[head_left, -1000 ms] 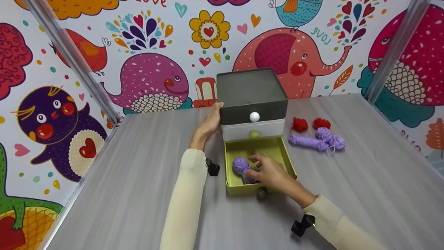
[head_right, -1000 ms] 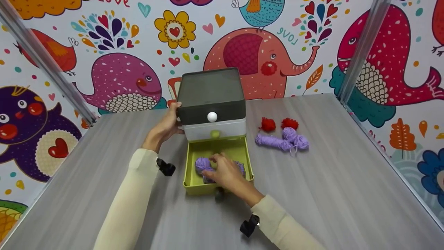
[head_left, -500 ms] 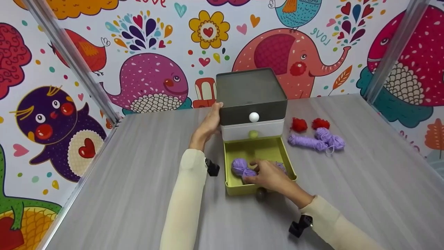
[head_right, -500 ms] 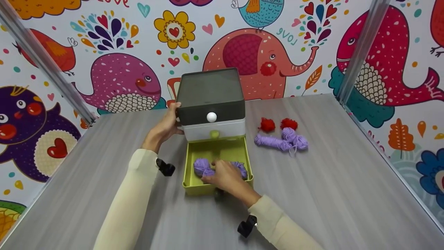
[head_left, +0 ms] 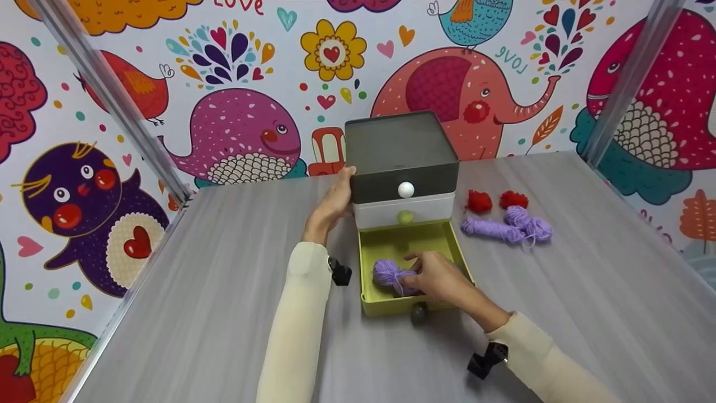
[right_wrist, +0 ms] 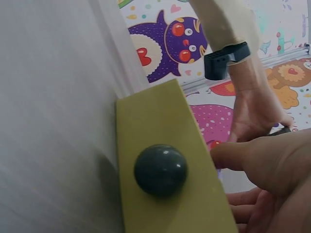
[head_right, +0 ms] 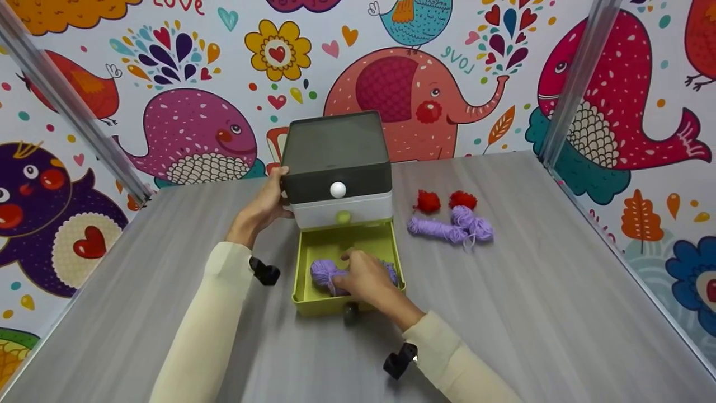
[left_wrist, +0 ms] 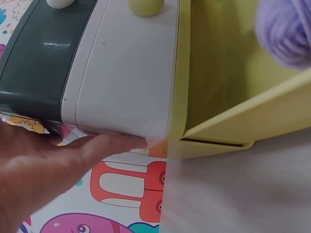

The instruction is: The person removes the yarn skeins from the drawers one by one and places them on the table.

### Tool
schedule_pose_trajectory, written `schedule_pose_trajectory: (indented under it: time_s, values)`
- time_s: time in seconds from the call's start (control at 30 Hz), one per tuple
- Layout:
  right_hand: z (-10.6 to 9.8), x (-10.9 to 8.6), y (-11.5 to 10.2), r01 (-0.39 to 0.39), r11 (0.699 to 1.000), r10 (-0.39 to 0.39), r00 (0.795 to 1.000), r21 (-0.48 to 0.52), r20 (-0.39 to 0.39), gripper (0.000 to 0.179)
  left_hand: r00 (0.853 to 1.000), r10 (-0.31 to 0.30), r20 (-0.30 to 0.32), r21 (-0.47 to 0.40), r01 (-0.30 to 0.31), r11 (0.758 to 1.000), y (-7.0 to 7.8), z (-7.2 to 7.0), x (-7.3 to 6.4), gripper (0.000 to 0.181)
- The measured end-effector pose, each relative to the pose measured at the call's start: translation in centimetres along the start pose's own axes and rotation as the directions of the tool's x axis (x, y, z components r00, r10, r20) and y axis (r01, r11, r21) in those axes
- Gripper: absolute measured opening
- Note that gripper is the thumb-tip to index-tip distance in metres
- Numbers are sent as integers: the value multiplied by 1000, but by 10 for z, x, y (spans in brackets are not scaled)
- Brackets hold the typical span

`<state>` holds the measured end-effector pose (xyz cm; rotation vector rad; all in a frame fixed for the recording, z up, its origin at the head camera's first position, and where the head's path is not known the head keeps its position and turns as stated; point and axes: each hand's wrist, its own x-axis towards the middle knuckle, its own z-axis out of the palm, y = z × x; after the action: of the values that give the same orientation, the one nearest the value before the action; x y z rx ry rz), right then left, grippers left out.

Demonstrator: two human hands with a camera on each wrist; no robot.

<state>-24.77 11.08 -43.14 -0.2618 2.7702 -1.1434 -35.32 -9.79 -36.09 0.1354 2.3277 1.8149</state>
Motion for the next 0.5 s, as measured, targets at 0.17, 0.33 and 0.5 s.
schedule_pose_trajectory:
  time_s: [0.17,0.33,0.5]
  values:
    - [-12,-2,0,50,999,-50,998,10,-25,46,1000,-10,-2,4,10,1000,0,0,-2,64]
    - [-31,-3,0,90,995,-90,996,44,-12,41,1000,-5,4,-2,5,1000,0,-1,-3,63]
    - [-57,-2,3,122,990,-122,993,69,-2,34,1000,-3,8,-7,4,1000,0,-1,-2,63]
